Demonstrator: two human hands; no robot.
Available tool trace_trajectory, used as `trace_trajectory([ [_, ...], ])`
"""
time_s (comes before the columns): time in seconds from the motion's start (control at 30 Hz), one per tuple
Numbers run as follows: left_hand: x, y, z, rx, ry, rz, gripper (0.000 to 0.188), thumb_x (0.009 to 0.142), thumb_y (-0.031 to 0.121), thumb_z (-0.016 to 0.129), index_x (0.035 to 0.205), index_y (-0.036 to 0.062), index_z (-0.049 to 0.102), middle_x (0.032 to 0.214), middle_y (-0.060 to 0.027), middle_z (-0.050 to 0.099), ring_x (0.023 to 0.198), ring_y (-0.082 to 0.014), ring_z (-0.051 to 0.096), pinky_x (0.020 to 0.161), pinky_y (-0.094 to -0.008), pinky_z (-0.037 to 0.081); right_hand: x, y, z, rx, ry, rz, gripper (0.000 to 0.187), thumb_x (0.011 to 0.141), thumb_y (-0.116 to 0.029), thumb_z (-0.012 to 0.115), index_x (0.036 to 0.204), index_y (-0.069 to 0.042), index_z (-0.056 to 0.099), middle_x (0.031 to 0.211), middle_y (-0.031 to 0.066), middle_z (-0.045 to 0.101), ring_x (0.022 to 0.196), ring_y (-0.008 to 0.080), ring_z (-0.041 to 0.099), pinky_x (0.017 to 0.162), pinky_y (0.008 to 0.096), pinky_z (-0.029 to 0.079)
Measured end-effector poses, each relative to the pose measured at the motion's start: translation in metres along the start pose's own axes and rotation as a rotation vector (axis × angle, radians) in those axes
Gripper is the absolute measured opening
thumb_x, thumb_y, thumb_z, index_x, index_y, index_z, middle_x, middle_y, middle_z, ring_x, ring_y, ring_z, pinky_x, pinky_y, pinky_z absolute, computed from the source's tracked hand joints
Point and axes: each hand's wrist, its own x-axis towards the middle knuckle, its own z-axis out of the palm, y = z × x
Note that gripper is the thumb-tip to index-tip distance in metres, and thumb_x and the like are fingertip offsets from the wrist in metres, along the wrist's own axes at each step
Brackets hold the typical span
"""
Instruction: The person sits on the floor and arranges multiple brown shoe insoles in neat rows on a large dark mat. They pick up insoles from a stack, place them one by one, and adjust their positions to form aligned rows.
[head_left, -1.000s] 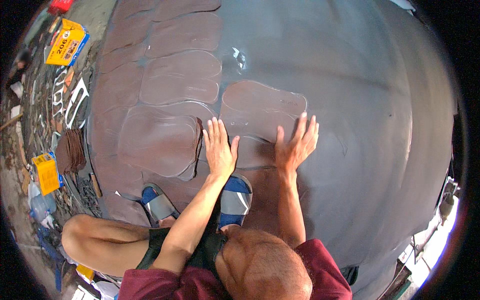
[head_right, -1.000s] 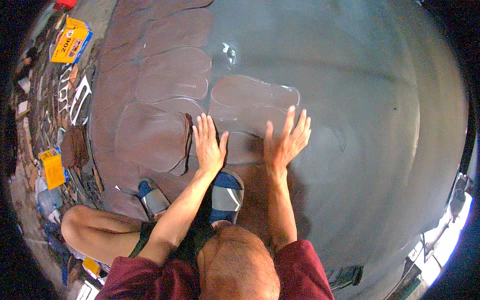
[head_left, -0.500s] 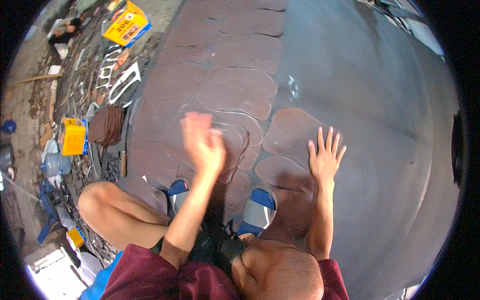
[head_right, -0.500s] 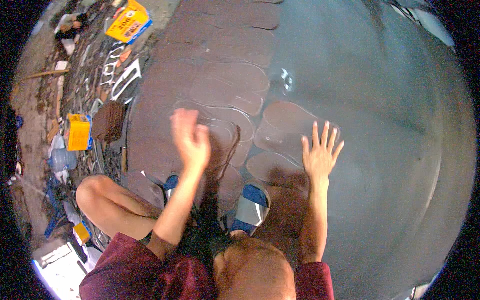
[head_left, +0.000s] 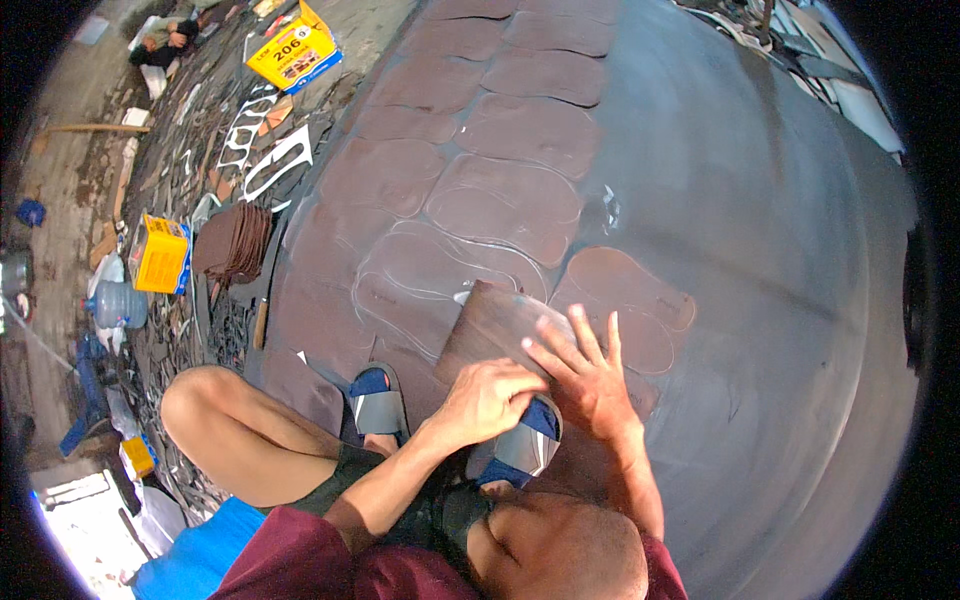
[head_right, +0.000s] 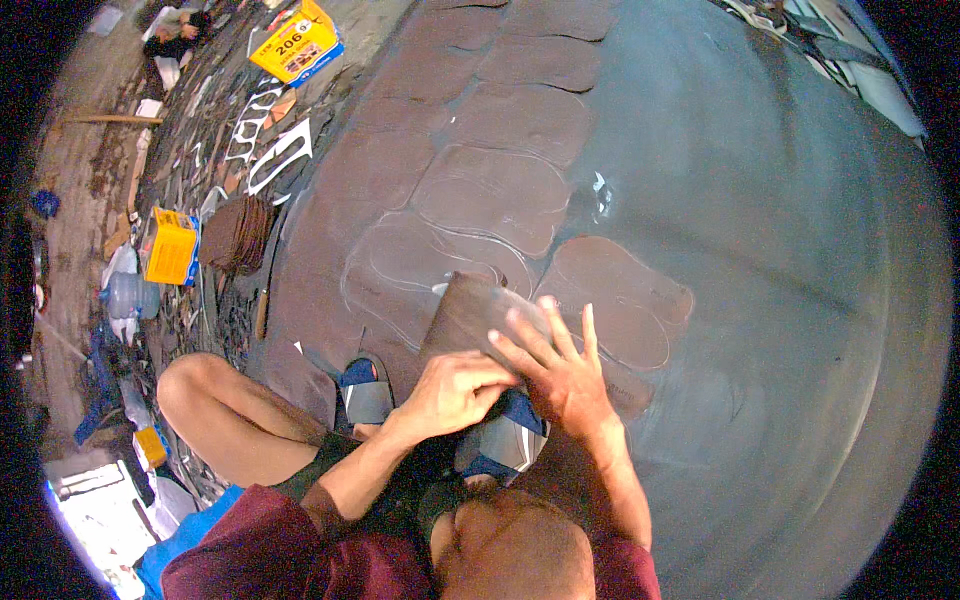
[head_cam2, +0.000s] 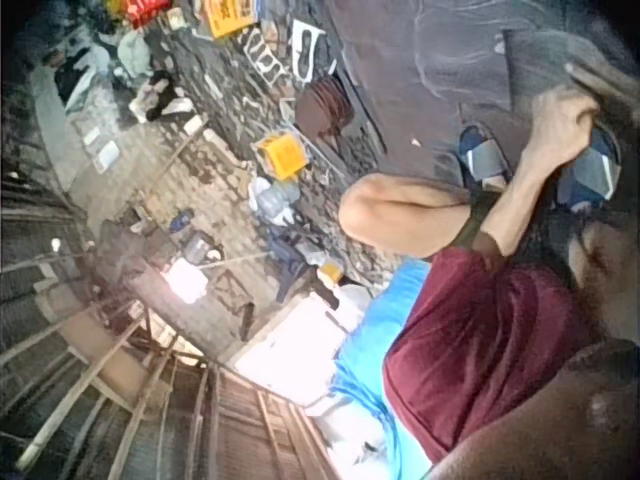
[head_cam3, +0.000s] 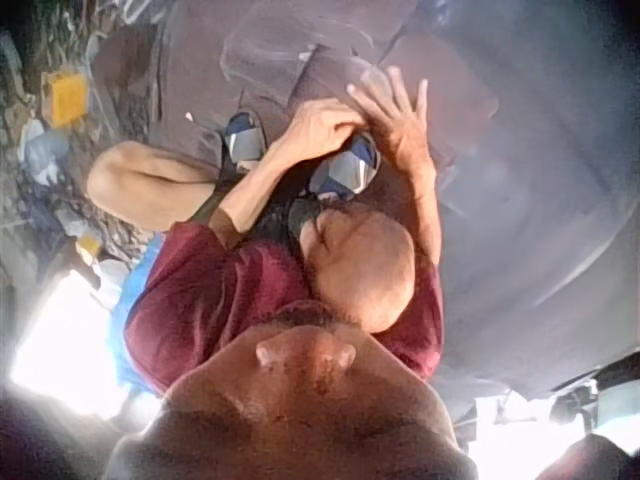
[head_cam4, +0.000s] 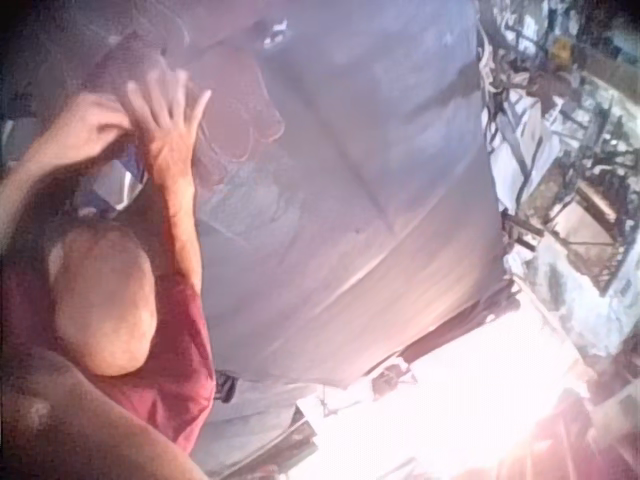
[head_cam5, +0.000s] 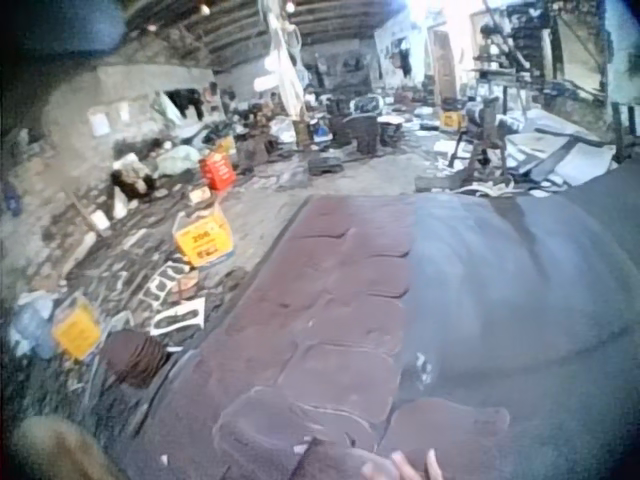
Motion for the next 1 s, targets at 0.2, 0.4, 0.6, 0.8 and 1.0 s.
trace_trajectory([
  [0.2, 0.049, -0.048, -0.051, -1.582, -0.067, 0.094, 0.065, 0.107, 0.043, 0.045, 0.149, -0.0058, 0.043, 0.149, -0.0238, 0.052, 0.137, -0.03, 0.054, 0.117, -0.0456, 0.039, 0.005, 0.018, -0.075, 0.369, 0.18, -0.123, 0.033, 0.077, -0.019, 0.076, 0.109, -0.015, 0.077, 0.112, 0.0, 0.077, 0.098, 0.0217, 0.074, 0.086, 0.0406, 0.057],
  [0.4, 0.071, -0.118, 0.029, -0.989, -0.04, -0.568, 0.074, 0.104, 0.058, 0.045, 0.155, 0.0053, 0.041, 0.156, -0.0142, 0.046, 0.143, -0.0294, 0.045, 0.118, -0.0452, 0.037, -0.005, 0.034, -0.103, 0.318, 0.91, 0.283, 0.017, 0.083, 0.004, 0.073, 0.1, 0.001, 0.076, 0.095, 0.0135, 0.075, 0.086, 0.019, 0.072, 0.074, 0.0304, 0.055],
  [0.6, 0.184, -0.074, 0.017, -1.42, 0.196, -0.389, 0.059, 0.102, 0.041, 0.062, 0.146, 0.0035, 0.05, 0.135, -0.012, 0.064, 0.118, -0.0201, 0.064, 0.09, -0.0394, 0.058, -0.006, 0.155, -0.059, 0.547, 1.012, 0.864, 0.035, 0.091, 0.002, 0.072, 0.125, 0.007, 0.065, 0.116, 0.013, 0.072, 0.102, 0.0173, 0.068, 0.093, 0.0297, 0.054],
  [0.8, 0.27, -0.13, 0.049, -0.555, 0.214, -0.468, 0.039, 0.077, 0.01, 0.087, 0.114, 0.0033, 0.076, 0.094, -0.009, 0.078, 0.086, -0.0148, 0.073, 0.075, -0.0293, 0.058, -0.005, 0.255, 0.021, 0.976, 0.9, 0.908, 0.033, 0.09, 0.007, 0.068, 0.123, 0.005, 0.064, 0.111, 0.0125, 0.073, 0.1, 0.0161, 0.069, 0.09, 0.0284, 0.054],
  [1.0, 0.28, -0.152, 0.056, -0.221, 0.219, -0.385, 0.035, 0.073, 0.009, 0.089, 0.106, 0.0021, 0.079, 0.09, -0.01, 0.079, 0.075, -0.0116, 0.072, 0.069, -0.0283, 0.057, -0.016, 0.267, 0.048, 0.944, 0.895, 0.912, 0.031, 0.09, 0.008, 0.067, 0.121, 0.005, 0.062, 0.11, 0.0119, 0.073, 0.1, 0.015, 0.069, 0.088, 0.0272, 0.054],
])
